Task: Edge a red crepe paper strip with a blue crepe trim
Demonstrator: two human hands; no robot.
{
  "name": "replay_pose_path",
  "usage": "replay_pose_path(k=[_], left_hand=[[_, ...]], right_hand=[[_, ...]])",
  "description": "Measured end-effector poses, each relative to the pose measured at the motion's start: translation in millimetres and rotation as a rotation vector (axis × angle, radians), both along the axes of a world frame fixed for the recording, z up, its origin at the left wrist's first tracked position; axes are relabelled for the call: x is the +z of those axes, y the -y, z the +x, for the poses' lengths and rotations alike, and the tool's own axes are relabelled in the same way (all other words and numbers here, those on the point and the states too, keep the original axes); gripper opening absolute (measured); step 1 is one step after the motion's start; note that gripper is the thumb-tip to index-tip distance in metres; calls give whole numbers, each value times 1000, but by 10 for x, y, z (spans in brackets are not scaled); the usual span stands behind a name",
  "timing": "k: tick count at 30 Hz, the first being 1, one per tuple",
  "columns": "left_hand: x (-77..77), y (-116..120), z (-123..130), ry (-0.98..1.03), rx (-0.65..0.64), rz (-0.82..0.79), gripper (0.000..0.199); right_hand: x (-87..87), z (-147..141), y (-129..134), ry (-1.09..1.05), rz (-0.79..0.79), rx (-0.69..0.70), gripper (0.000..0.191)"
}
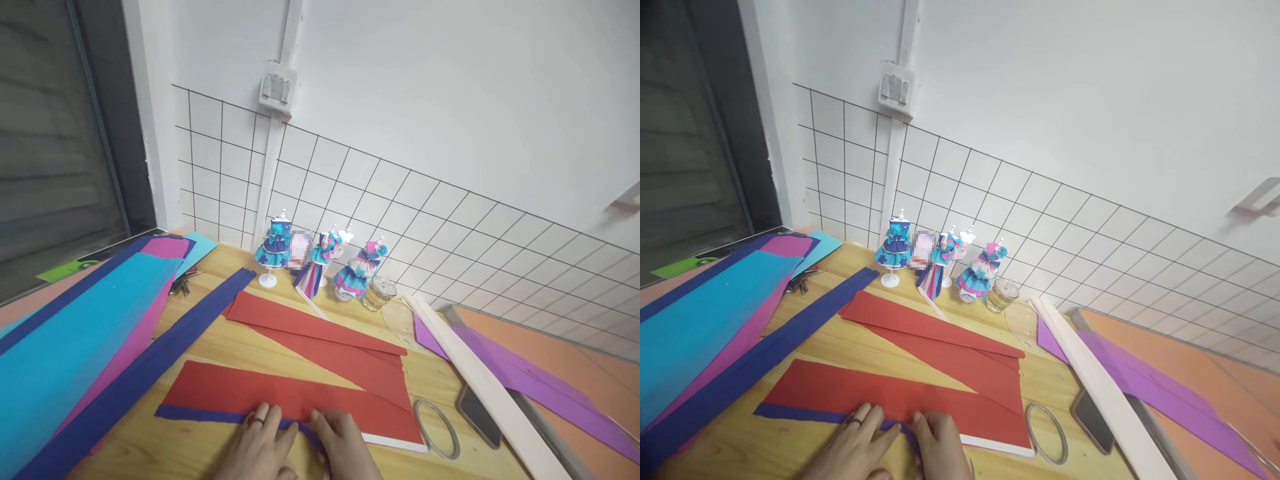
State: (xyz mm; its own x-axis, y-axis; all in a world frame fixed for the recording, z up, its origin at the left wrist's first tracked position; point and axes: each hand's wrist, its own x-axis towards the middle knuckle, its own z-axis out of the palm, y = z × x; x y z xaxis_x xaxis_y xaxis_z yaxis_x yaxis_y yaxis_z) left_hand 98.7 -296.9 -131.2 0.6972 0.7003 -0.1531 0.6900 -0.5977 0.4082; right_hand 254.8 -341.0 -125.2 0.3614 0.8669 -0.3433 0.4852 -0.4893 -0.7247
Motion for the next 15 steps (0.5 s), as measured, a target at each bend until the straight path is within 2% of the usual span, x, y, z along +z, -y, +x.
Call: replay_pose_path(k=[3,9,12,15], left_hand=[[19,-6,3,-1,-9,-2,44],[44,-3,-11,23,7,-6,45],[32,4,-18,43,18,8,43],[0,10,-13,54,19,20,37]], right_hand=[[-9,80,39,-149,-11,8,48],[38,195,66,-263,55,97,55],[-18,149,97,-325,140,160,53],[-98,-2,168,-358,124,180,43]])
